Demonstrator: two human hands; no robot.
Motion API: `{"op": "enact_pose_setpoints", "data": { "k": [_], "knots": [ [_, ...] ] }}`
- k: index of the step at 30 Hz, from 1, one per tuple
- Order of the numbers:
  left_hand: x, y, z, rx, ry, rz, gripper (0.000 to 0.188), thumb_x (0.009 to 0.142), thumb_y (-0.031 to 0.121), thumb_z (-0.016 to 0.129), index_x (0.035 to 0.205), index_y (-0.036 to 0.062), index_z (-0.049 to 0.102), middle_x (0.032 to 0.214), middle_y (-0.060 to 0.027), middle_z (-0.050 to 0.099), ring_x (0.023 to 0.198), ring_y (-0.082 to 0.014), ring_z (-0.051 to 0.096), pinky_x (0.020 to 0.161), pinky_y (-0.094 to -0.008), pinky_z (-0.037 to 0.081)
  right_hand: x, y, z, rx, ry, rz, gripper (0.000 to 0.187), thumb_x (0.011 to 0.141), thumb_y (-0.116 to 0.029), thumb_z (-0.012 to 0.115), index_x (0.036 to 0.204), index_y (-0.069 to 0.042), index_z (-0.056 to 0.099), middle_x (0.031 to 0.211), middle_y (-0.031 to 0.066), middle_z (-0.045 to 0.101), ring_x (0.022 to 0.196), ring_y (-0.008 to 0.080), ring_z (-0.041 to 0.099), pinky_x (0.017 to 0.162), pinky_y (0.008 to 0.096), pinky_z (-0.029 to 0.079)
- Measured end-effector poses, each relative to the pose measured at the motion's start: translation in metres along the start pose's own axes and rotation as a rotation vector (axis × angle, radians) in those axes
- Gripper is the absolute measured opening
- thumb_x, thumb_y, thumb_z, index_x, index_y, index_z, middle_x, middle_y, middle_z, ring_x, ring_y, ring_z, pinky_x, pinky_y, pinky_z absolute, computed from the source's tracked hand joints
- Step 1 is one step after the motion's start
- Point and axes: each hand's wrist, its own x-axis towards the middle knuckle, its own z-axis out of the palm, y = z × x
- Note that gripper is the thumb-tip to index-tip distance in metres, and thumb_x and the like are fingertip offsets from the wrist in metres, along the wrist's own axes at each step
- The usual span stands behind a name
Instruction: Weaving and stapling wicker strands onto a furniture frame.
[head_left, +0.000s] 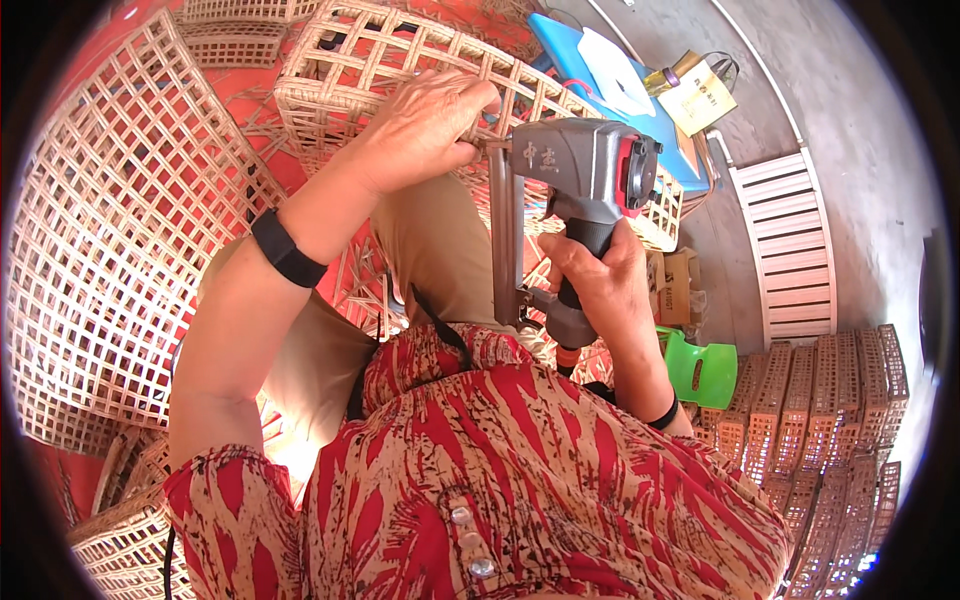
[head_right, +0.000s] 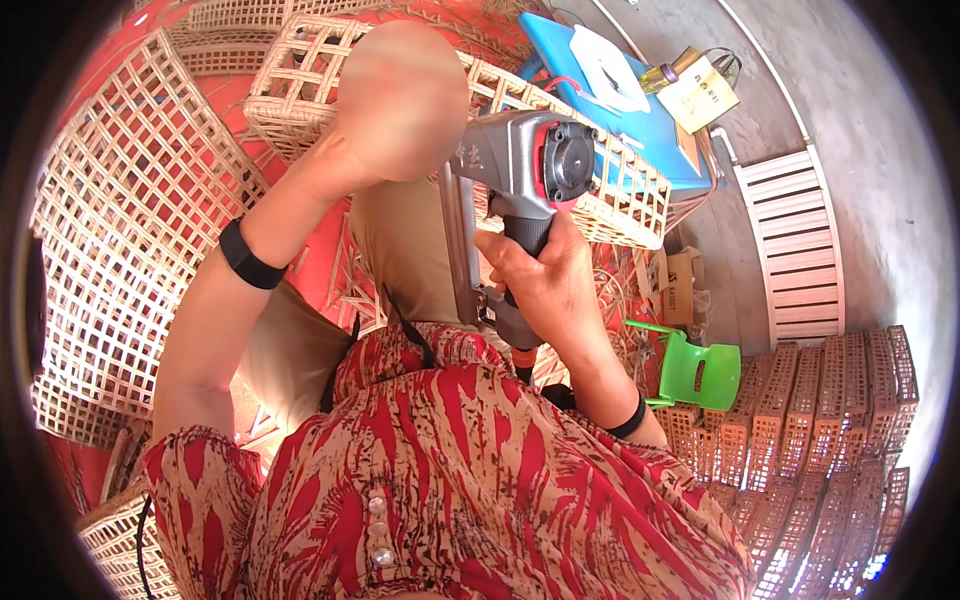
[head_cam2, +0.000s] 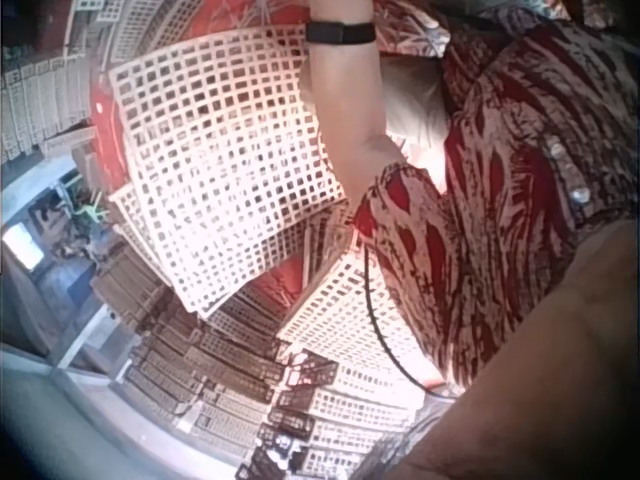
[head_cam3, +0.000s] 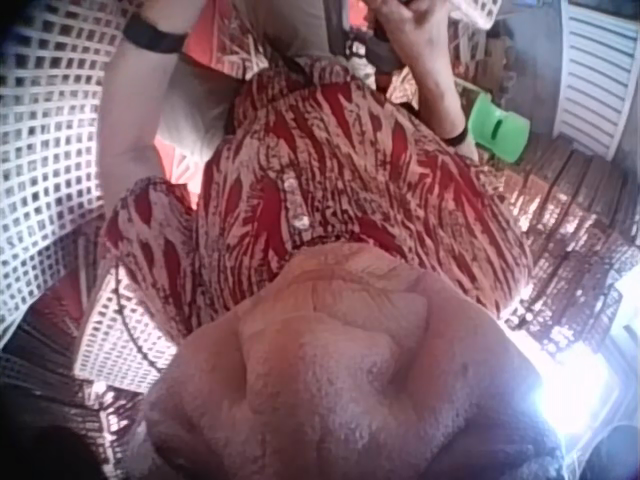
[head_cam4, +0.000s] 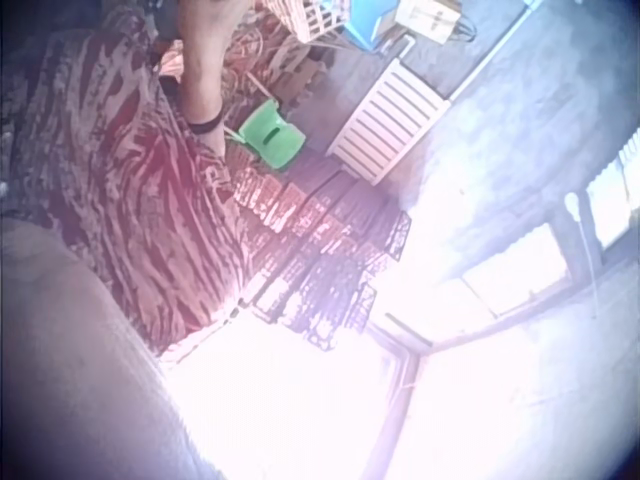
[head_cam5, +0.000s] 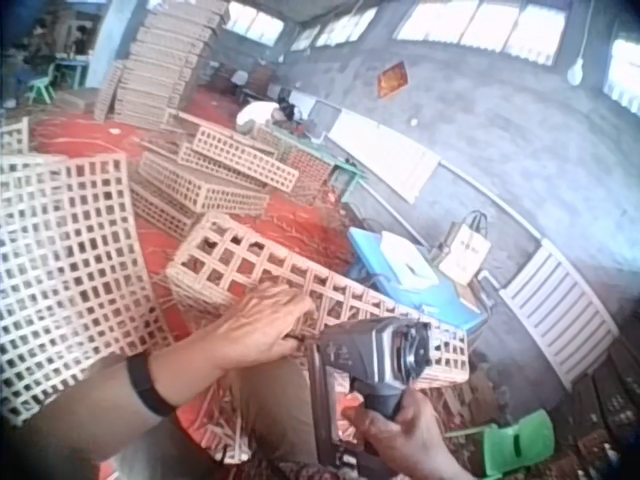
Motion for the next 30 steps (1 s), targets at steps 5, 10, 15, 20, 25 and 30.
{"op": "enact_pose_setpoints", "data": {
  "k": [5,10,15,20,25,30],
  "knots": [
    [0.002,-0.003,-0.007,-0.024,-0.156,-0.078,0.044,0.065,0.013,0.069,0.105,0.0074,0.053,0.104,-0.0130,0.057,0.104,-0.0324,0.053,0.090,-0.0442,0.041,0.007,-0.001,0.004,0.000,0.001,-0.053,0.027,0.078,-0.016,0.069,0.096,0.001,0.057,0.064,0.0010,0.056,0.052,0.0076,0.051,0.046,0.0246,0.041],
    [-0.003,-0.013,-0.003,-0.058,0.038,0.053,0.039,0.061,0.012,0.071,0.098,0.0115,0.057,0.093,-0.0104,0.060,0.096,-0.0305,0.056,0.083,-0.0428,0.045,0.008,0.006,0.012,0.070,0.044,-0.050,0.022,0.077,-0.009,0.066,0.095,0.000,0.058,0.060,0.0000,0.054,0.046,0.0079,0.050,0.042,0.0235,0.039],
    [0.000,-0.004,-0.010,0.017,-0.041,0.044,0.023,0.058,0.017,0.072,0.079,0.0120,0.066,0.081,-0.0078,0.056,0.087,-0.0274,0.056,0.077,-0.0428,0.044,0.000,0.021,0.009,0.084,0.072,-0.102,0.023,0.076,-0.017,0.070,0.085,0.000,0.057,0.058,0.0015,0.054,0.048,0.0093,0.050,0.044,0.0243,0.039],
    [0.003,0.008,-0.005,-0.068,-0.145,-0.025,0.025,0.060,0.018,0.072,0.082,0.0084,0.065,0.086,-0.0093,0.051,0.093,-0.0283,0.051,0.082,-0.0435,0.039,0.001,0.044,0.003,0.173,0.073,-0.069,0.029,0.077,-0.018,0.069,0.093,0.000,0.053,0.067,0.0038,0.054,0.050,0.0100,0.049,0.047,0.0246,0.039],
    [0.006,0.005,-0.013,-0.067,-0.205,-0.084,0.030,0.057,0.017,0.074,0.084,0.0068,0.065,0.085,-0.0089,0.050,0.094,-0.0294,0.050,0.083,-0.0430,0.038,0.021,0.058,-0.006,0.323,-0.118,-0.045,0.033,0.075,-0.017,0.066,0.098,0.001,0.052,0.066,0.0036,0.053,0.050,0.0105,0.051,0.047,0.0238,0.040],
    [0.013,0.003,-0.013,-0.119,-0.261,-0.147,0.033,0.057,0.019,0.076,0.085,0.0059,0.065,0.085,-0.0086,0.050,0.096,-0.0291,0.049,0.085,-0.0422,0.037,0.035,0.063,-0.010,0.464,-0.186,0.043,0.033,0.072,-0.014,0.067,0.097,0.001,0.053,0.070,0.0080,0.058,0.052,0.0136,0.055,0.051,0.0270,0.045]
  ]
}}
